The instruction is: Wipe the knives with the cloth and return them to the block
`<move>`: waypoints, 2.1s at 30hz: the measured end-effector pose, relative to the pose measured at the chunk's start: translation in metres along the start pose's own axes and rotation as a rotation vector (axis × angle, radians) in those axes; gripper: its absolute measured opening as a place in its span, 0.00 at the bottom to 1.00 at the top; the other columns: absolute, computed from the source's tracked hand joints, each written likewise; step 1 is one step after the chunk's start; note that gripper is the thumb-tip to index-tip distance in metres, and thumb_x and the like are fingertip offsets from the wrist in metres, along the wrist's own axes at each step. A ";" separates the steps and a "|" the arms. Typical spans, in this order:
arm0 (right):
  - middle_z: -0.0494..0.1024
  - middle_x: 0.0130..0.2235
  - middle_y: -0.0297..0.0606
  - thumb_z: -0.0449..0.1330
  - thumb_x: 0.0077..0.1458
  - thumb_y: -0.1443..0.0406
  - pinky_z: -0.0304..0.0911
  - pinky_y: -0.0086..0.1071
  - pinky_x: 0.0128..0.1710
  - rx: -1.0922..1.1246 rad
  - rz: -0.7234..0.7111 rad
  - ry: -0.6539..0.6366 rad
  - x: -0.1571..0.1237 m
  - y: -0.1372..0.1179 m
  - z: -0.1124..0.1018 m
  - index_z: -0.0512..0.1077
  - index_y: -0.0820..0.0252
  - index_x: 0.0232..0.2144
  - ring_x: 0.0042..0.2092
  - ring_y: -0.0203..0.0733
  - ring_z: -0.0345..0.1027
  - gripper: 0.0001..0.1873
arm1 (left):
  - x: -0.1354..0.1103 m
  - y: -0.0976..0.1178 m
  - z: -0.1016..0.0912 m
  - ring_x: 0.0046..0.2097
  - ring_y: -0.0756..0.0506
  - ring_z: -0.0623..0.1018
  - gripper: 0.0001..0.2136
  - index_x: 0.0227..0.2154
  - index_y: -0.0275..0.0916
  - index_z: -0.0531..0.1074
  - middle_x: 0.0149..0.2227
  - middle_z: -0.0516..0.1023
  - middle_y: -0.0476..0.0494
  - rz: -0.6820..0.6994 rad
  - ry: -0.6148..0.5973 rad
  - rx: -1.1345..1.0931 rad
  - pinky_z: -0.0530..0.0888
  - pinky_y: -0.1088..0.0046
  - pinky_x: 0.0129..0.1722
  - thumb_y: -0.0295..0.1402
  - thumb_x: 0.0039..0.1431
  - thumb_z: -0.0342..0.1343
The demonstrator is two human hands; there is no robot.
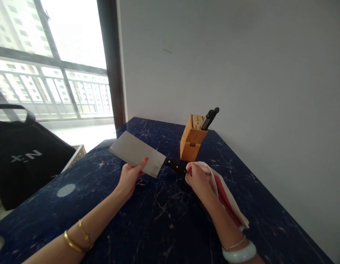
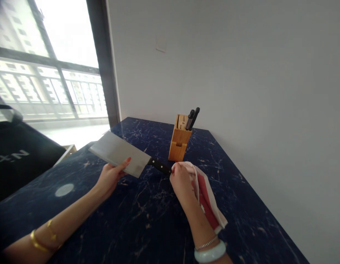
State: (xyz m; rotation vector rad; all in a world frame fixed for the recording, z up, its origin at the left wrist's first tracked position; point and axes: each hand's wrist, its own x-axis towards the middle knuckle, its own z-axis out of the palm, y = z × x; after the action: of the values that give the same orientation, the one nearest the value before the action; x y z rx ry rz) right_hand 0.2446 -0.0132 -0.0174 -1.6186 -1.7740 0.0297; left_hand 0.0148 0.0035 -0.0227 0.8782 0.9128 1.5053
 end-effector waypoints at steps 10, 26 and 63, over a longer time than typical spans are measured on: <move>0.68 0.25 0.34 0.48 0.42 0.76 0.56 0.29 0.33 -0.066 -0.080 -0.020 -0.002 -0.004 0.000 0.59 0.57 0.21 0.30 0.36 0.62 0.09 | 0.001 -0.004 -0.001 0.33 0.45 0.78 0.14 0.35 0.33 0.72 0.35 0.79 0.41 -0.094 0.085 -0.069 0.77 0.70 0.33 0.29 0.43 0.63; 0.66 0.27 0.34 0.47 0.43 0.75 0.55 0.33 0.37 -0.029 -0.123 -0.047 -0.006 -0.026 0.001 0.57 0.57 0.21 0.34 0.39 0.60 0.09 | -0.003 -0.003 0.003 0.34 0.44 0.79 0.16 0.37 0.32 0.72 0.36 0.78 0.38 -0.170 0.014 -0.028 0.77 0.70 0.34 0.30 0.43 0.63; 0.68 0.27 0.33 0.50 0.51 0.66 0.54 0.30 0.31 0.120 0.010 0.221 -0.005 -0.057 -0.017 0.60 0.56 0.25 0.31 0.37 0.60 0.04 | -0.046 0.019 0.039 0.38 0.44 0.77 0.09 0.33 0.39 0.76 0.35 0.79 0.49 0.321 -0.110 0.389 0.71 0.75 0.40 0.32 0.45 0.60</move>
State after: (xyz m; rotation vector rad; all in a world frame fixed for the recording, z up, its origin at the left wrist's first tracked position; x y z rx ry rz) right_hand 0.2046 -0.0371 0.0193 -1.4848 -1.5657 -0.0367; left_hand 0.0467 -0.0409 0.0086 1.4321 1.0371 1.5529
